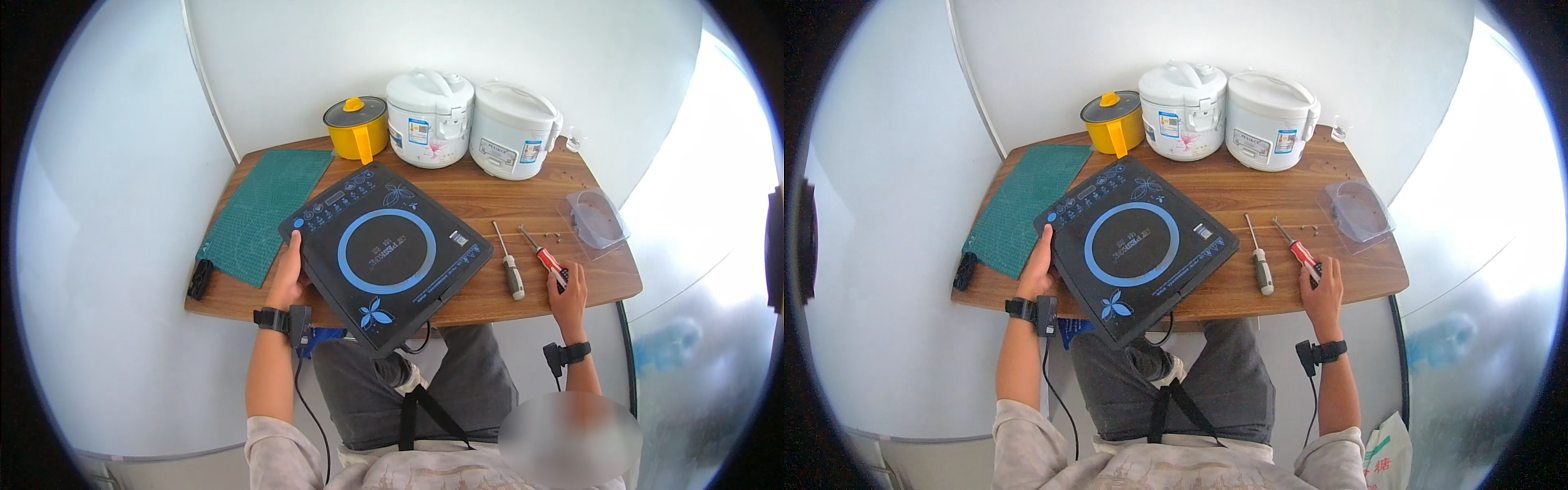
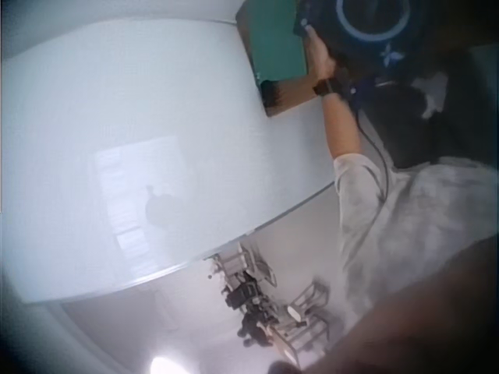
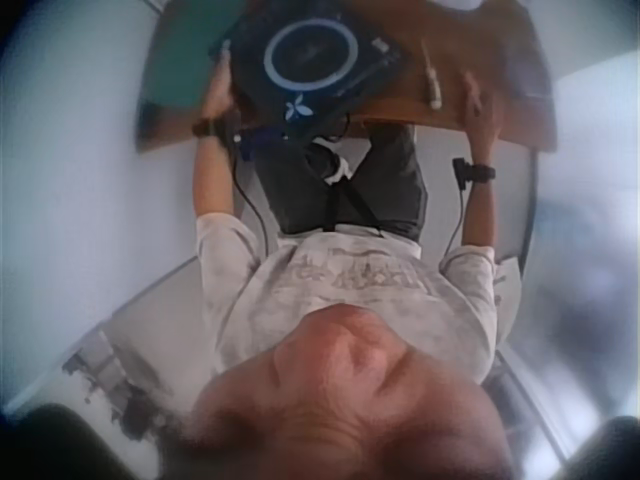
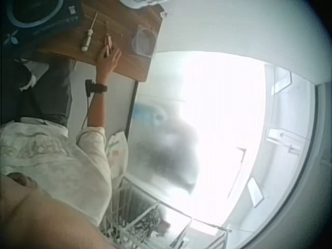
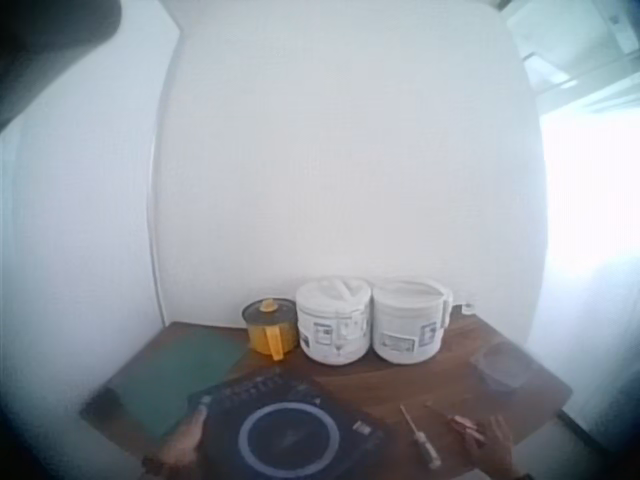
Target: The person uses a screwdriver to remove screws from the bottom of a black portable induction cooktop. They then flip the device over and remove the top cover to expose the internal fan and circuitry.
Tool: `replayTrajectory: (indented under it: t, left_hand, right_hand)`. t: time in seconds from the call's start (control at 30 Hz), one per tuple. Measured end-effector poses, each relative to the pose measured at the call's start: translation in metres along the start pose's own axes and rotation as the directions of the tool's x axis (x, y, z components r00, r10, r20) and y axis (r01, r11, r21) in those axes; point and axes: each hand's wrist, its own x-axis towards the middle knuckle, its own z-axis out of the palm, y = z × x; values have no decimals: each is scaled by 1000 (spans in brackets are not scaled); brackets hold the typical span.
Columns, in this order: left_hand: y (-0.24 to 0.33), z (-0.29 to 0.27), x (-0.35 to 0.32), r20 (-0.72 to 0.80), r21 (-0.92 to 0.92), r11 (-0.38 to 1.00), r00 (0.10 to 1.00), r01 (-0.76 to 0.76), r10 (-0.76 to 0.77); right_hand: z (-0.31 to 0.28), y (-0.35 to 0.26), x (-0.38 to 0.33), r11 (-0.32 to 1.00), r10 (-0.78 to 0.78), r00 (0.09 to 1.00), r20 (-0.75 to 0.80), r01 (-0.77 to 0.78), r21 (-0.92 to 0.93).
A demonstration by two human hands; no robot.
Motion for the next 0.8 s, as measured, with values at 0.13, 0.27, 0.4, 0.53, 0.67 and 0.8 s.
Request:
replayTrajectory:
  t: [0.13,0.27,0.4,0.53,0.67,0.8]
  left_hand:
    - [4,3,-32,35,4,999,998,-46,46]
    - [-26,-17,-62,143,162,978,983,-135,112]
    - [-49,-6,-98,161,209,961,975,-183,151]
    - [-40,19,-108,157,220,959,977,-180,148]
    - [-33,21,-108,187,150,982,979,-111,82]
    - [-29,27,-100,156,118,976,974,-183,164]
  right_hand:
    - [-9,-1,2,1000,-16,999,35,16,1]
    - [-18,-15,9,996,-85,996,-10,86,28]
    - [-14,-61,28,990,-140,989,47,138,30]
    - [7,-111,46,975,-173,967,187,142,170]
    - [44,-119,71,964,-154,887,435,39,262]
    - [64,-109,55,944,-194,907,373,69,324]
